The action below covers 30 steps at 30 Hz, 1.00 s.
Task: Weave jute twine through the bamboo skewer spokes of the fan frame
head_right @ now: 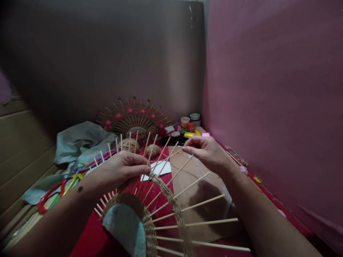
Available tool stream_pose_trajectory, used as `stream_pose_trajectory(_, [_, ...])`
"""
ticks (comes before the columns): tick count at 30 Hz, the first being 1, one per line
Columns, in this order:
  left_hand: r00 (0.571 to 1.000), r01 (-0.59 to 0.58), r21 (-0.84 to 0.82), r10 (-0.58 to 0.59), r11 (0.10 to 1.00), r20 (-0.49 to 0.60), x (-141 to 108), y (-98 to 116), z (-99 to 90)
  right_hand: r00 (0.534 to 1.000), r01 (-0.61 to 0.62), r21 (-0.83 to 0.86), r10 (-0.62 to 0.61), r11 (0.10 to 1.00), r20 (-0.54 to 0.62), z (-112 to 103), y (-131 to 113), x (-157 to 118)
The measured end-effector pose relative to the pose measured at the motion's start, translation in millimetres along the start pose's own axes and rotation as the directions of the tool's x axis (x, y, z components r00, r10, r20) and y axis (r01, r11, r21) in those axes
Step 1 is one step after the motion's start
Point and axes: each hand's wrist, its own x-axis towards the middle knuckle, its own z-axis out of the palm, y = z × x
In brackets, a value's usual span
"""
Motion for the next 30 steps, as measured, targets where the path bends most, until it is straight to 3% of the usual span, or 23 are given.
stream_pose_trajectory(4, [0.998, -0.051, 0.039, 0.052, 0.998, -0.024, -0.2, 0.6, 0.3, 0.985, 0.089, 0.238, -0.05, 0.967, -0.164, 5.3, 2.7, 8.9])
stream_pose_trajectory(9, [0.996, -0.082, 0.039, 0.083, 0.996, -0.027, 0.9, -0.4, 0.8, 0.988, 0.105, 0.433, -0.044, 0.895, -0.149, 14.1, -8.7, 16.1])
stream_pose_trajectory(15, [0.999, -0.046, 0.037, 0.047, 0.998, -0.028, 0.7, -0.8, 0.8, 0.992, 0.093, 0.55, -0.027, 0.83, -0.126, 11.4, -17.8, 8.2])
stream_pose_trajectory(18, [0.999, -0.031, 0.008, 0.031, 1.0, -0.014, -1.5, -0.7, -1.0, 0.987, -0.154, 0.513, 0.157, 0.844, 0.038, 6.4, -5.1, 6.5])
stream_pose_trajectory(20, [0.999, -0.041, 0.001, 0.041, 0.999, -0.024, -2.7, -0.6, -2.2, 0.93, -0.353, 0.338, 0.286, 0.872, 0.232, 5.7, 3.8, 5.5])
stream_pose_trajectory(21, [0.998, -0.052, 0.002, 0.052, 0.999, -0.03, -3.2, -0.5, -2.7, 0.899, -0.381, 0.213, 0.306, 0.9, 0.314, 6.5, 6.8, 4.7])
stream_pose_trajectory(24, [0.998, -0.055, 0.01, 0.055, 0.998, -0.036, -4.0, 0.1, -3.3, 0.814, -0.241, -0.074, 0.243, 0.968, 0.527, 12.7, 8.4, 0.6])
stream_pose_trajectory(26, [0.999, -0.035, 0.006, 0.035, 0.999, -0.034, -4.2, 0.4, -3.2, 0.747, -0.177, -0.144, 0.228, 0.974, 0.625, 17.8, 6.1, -3.0])
stream_pose_trajectory(28, [0.999, -0.021, -0.002, 0.021, 1.0, -0.035, -4.2, 0.2, -3.3, 0.739, -0.183, -0.105, 0.208, 0.977, 0.641, 22.1, 3.9, -6.4])
stream_pose_trajectory(30, [0.999, -0.026, -0.004, 0.026, 1.0, -0.035, -3.9, -0.5, -3.6, 0.773, -0.199, 0.074, 0.11, 0.977, 0.624, 25.4, 2.9, -9.3])
